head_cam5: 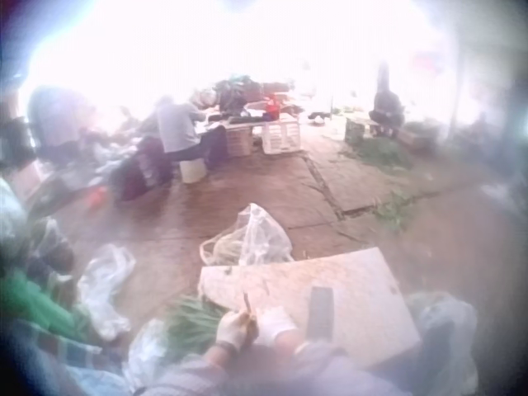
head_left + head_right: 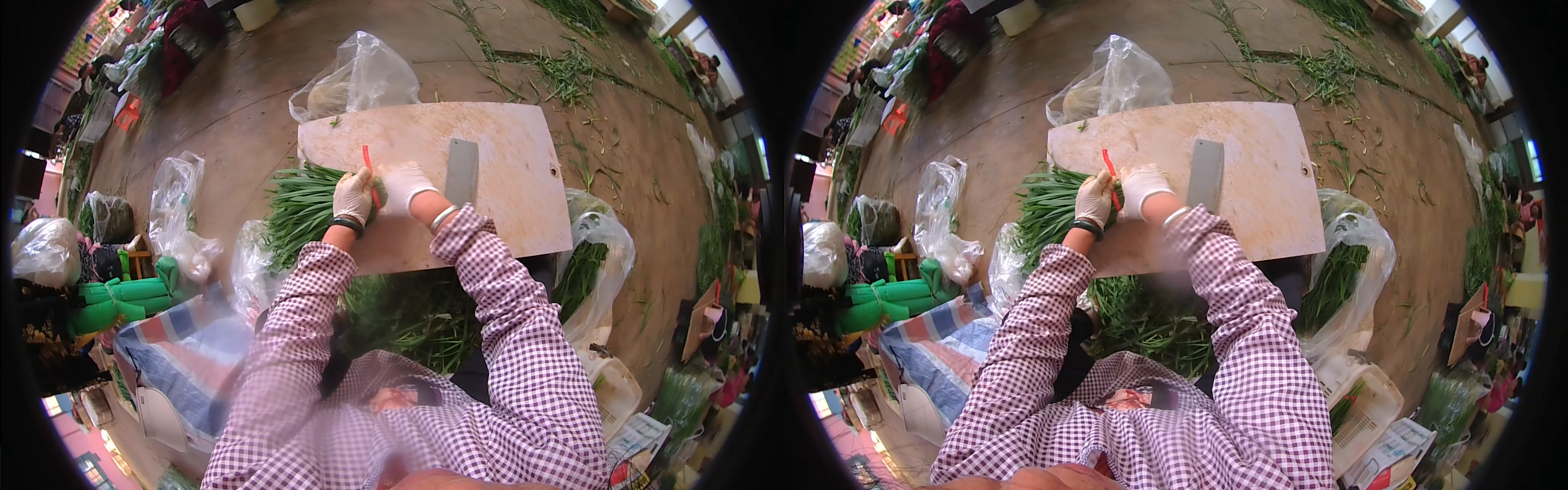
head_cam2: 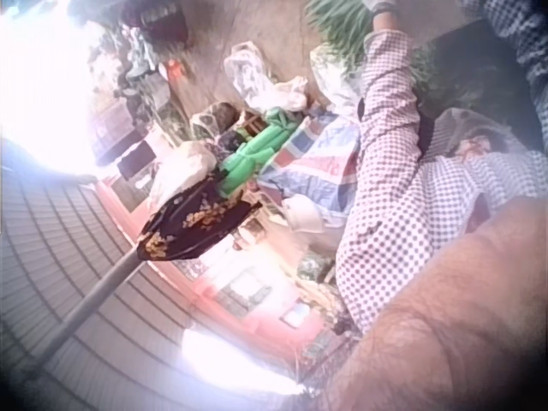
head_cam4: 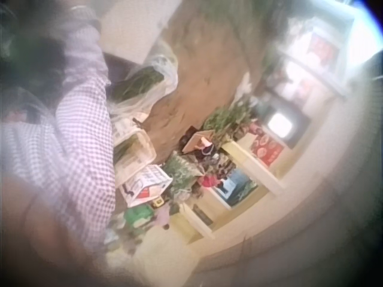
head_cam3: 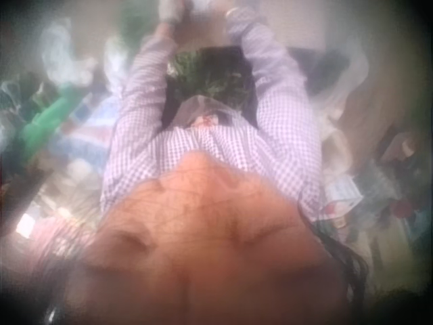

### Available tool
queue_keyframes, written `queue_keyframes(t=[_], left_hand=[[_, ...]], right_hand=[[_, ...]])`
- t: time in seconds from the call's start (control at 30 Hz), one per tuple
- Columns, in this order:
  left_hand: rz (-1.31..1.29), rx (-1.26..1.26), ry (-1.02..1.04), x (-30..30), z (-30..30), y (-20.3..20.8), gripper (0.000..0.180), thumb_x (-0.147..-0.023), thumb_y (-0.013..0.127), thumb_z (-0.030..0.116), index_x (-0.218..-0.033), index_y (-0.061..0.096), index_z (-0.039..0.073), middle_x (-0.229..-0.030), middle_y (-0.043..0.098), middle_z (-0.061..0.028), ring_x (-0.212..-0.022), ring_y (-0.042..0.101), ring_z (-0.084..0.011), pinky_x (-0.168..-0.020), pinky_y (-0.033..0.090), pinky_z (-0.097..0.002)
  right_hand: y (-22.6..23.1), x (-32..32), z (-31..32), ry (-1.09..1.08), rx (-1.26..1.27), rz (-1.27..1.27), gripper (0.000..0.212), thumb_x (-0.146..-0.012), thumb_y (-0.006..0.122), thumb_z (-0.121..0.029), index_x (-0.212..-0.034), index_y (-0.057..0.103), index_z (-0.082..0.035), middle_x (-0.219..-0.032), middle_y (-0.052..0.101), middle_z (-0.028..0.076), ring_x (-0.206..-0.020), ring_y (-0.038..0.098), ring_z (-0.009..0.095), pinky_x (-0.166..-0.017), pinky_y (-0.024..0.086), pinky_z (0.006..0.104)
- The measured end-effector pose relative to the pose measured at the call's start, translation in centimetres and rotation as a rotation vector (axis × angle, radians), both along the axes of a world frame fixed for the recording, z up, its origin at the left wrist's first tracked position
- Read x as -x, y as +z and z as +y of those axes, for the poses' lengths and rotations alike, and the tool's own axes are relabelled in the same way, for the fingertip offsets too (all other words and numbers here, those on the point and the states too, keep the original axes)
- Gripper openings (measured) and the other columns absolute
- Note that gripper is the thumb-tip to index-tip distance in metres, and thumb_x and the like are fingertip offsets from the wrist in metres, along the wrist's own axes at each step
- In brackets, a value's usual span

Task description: The person sorts green onions, secures them into a bunch using a red elastic band, trims the root ends with a cleaver, and places the bunch into a plastic crate.

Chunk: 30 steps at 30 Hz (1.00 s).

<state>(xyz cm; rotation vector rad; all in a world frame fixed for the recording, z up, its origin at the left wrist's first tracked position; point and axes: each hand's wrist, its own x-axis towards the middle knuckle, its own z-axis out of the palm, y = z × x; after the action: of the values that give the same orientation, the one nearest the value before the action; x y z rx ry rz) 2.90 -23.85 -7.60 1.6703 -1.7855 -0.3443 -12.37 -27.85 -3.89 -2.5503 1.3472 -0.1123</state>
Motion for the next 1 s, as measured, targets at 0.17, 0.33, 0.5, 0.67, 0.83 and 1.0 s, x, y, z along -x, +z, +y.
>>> queue_keyframes(t=[0.17, 0.33, 0.5, 0.67, 0.83, 1.0], left_hand=[[0.078, 0.059, -0.027, -0.1, -0.3, -0.2, 0.007, -0.088, 0.063, 0.014, -0.084, 0.060, 0.010, -0.068, 0.060, -0.0155, -0.071, 0.059, -0.0360, -0.070, 0.047, -0.0436], [0.126, 0.096, -0.072, -0.2, -0.3, -0.2, 0.009, -0.087, 0.067, 0.013, -0.086, 0.059, 0.008, -0.066, 0.057, -0.0148, -0.068, 0.059, -0.0359, -0.063, 0.046, -0.0438], [0.146, 0.105, -0.049, -0.7, -0.3, -0.7, 0.006, -0.087, 0.066, 0.014, -0.090, 0.064, 0.009, -0.067, 0.058, -0.0165, -0.068, 0.059, -0.0368, -0.063, 0.046, -0.0445], [0.139, 0.120, -0.041, -0.4, 0.0, -0.2, 0.006, -0.088, 0.066, 0.016, -0.089, 0.065, 0.010, -0.066, 0.058, -0.0173, -0.067, 0.059, -0.0376, -0.063, 0.046, -0.0448], [0.197, 0.075, -0.060, -0.6, -0.3, -0.4, 0.007, -0.084, 0.069, 0.010, -0.087, 0.064, 0.005, -0.073, 0.060, -0.0171, -0.068, 0.060, -0.0356, -0.063, 0.046, -0.0413], [0.317, 0.012, -0.075, -1.8, -2.1, -1.5, 0.008, -0.080, 0.072, 0.001, -0.084, 0.065, 0.001, -0.083, 0.061, -0.0157, -0.072, 0.063, -0.0330, -0.069, 0.050, -0.0353]], right_hand=[[1.2, -0.4, -3.7, -0.174, -0.049, -0.122, 0.038, -0.083, 0.065, -0.045, -0.110, 0.070, -0.018, -0.104, 0.071, 0.014, -0.098, 0.067, 0.035, -0.087, 0.052, 0.0446], [1.1, -1.9, -5.1, -0.194, -0.138, -0.307, 0.032, -0.082, 0.068, -0.038, -0.104, 0.075, -0.016, -0.101, 0.071, 0.012, -0.097, 0.066, 0.032, -0.087, 0.052, 0.0416], [0.7, -2.6, -4.5, -0.225, -0.243, -0.408, 0.025, -0.080, 0.071, -0.030, -0.098, 0.076, -0.013, -0.101, 0.071, 0.012, -0.095, 0.067, 0.030, -0.084, 0.052, 0.0391], [0.3, -2.5, -4.2, -0.269, -0.288, -0.470, 0.022, -0.082, 0.068, -0.020, -0.102, 0.073, -0.012, -0.105, 0.070, 0.013, -0.097, 0.067, 0.031, -0.081, 0.053, 0.0400], [0.1, -1.2, -1.8, -0.236, -0.030, -0.459, 0.012, -0.082, 0.065, -0.016, -0.092, 0.070, -0.010, -0.097, 0.068, 0.017, -0.094, 0.065, 0.036, -0.079, 0.052, 0.0436], [-0.5, -1.1, 2.0, -0.224, 0.203, -0.382, 0.009, -0.083, 0.064, -0.018, -0.084, 0.066, -0.009, -0.091, 0.066, 0.015, -0.087, 0.065, 0.036, -0.076, 0.052, 0.0457]])
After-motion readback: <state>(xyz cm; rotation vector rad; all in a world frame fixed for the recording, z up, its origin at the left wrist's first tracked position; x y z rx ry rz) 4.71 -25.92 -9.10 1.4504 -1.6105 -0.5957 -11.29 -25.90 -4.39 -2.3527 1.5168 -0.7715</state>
